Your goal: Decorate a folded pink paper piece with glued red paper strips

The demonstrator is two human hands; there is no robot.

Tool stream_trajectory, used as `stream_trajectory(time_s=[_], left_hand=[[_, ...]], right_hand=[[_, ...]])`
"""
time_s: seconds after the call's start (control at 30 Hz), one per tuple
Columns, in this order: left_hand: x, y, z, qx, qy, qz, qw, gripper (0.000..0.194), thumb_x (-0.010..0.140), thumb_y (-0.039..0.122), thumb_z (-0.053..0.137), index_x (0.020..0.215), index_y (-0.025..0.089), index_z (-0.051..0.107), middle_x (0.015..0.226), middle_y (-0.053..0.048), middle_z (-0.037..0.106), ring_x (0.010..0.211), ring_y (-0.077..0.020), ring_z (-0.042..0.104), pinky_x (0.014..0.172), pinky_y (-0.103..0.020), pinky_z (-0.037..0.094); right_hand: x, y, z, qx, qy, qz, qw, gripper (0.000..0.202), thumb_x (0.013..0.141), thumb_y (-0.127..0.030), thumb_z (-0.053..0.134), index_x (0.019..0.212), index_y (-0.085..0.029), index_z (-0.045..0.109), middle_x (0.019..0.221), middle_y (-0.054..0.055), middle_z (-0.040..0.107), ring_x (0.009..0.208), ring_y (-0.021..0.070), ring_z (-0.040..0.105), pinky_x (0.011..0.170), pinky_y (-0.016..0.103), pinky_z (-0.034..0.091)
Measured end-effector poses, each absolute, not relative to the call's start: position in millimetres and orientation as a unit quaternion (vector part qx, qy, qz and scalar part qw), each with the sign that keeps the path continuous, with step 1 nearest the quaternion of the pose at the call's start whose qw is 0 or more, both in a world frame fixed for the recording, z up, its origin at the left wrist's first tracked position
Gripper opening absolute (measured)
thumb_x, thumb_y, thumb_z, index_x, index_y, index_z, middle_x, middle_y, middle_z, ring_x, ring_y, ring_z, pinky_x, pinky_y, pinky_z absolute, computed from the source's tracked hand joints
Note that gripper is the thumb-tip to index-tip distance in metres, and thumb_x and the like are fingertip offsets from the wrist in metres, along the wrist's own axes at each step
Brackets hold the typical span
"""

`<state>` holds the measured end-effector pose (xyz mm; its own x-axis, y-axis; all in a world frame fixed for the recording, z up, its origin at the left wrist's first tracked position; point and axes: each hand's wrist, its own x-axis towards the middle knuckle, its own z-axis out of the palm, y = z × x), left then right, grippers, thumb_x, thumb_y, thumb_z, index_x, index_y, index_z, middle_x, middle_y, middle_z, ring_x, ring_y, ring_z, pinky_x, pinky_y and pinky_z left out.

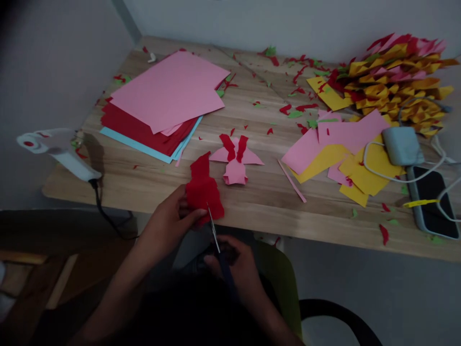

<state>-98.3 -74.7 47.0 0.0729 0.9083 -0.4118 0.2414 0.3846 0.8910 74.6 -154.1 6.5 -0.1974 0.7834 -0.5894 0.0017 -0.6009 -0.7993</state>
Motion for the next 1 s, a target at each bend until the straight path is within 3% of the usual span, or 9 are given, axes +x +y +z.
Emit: stream_trajectory(time_s=[0.17, 0.37, 0.5, 0.8, 1.0], left_hand=[[-103.7, -72.6, 48.8, 0.498, 0.628, 0.275, 0.531, 0.04, 0.082, 0.027, 0.071, 0.119, 0.023, 0.057, 0.098, -0.005, 0.077, 0.084, -0.0219, 0.074, 0.071, -0.032, 0.057], [-107.2, -75.7, 55.0, 0.521, 0.625, 0.243, 0.528, 0.047, 0.08, 0.028, 0.074, 0.124, 0.022, 0.056, 0.096, -0.003, 0.073, 0.083, -0.0194, 0.071, 0.073, -0.03, 0.056], [-107.9, -78.1, 58.3, 0.519, 0.608, 0.235, 0.553, 0.042, 0.08, 0.025, 0.072, 0.119, 0.021, 0.057, 0.098, -0.005, 0.074, 0.085, -0.0204, 0.071, 0.075, -0.032, 0.057], [-114.1, -75.7, 59.6, 0.538, 0.598, 0.223, 0.55, 0.045, 0.078, 0.023, 0.073, 0.122, 0.023, 0.06, 0.108, -0.006, 0.076, 0.096, -0.0244, 0.074, 0.083, -0.036, 0.057], [-120.1, -75.9, 62.7, 0.564, 0.608, 0.224, 0.513, 0.041, 0.086, 0.033, 0.067, 0.125, 0.022, 0.062, 0.108, -0.008, 0.076, 0.098, -0.0261, 0.072, 0.084, -0.036, 0.056]], right_hand=[[76.2, -154.1, 13.4, -0.591, -0.322, 0.697, 0.248, 0.047, 0.065, -0.05, 0.083, 0.096, -0.02, 0.066, 0.056, -0.008, 0.052, 0.043, 0.0075, 0.044, 0.043, 0.02, 0.039], [82.0, -151.1, 28.0, -0.514, -0.35, 0.743, 0.246, 0.051, 0.077, -0.063, 0.073, 0.1, -0.02, 0.058, 0.062, -0.007, 0.052, 0.051, 0.0084, 0.047, 0.051, 0.022, 0.043], [82.3, -150.3, 32.2, -0.496, -0.359, 0.753, 0.241, 0.055, 0.077, -0.068, 0.071, 0.103, -0.021, 0.057, 0.072, -0.003, 0.055, 0.057, 0.0102, 0.05, 0.056, 0.025, 0.045], [70.7, -154.7, 10.9, -0.548, -0.383, 0.705, 0.237, 0.045, 0.074, -0.054, 0.079, 0.096, -0.02, 0.06, 0.07, -0.005, 0.052, 0.059, 0.0113, 0.049, 0.056, 0.025, 0.042], [72.6, -158.9, 19.6, -0.502, -0.419, 0.71, 0.261, 0.05, 0.085, -0.06, 0.069, 0.112, -0.021, 0.056, 0.088, 0.001, 0.059, 0.076, 0.0148, 0.055, 0.071, 0.028, 0.046]])
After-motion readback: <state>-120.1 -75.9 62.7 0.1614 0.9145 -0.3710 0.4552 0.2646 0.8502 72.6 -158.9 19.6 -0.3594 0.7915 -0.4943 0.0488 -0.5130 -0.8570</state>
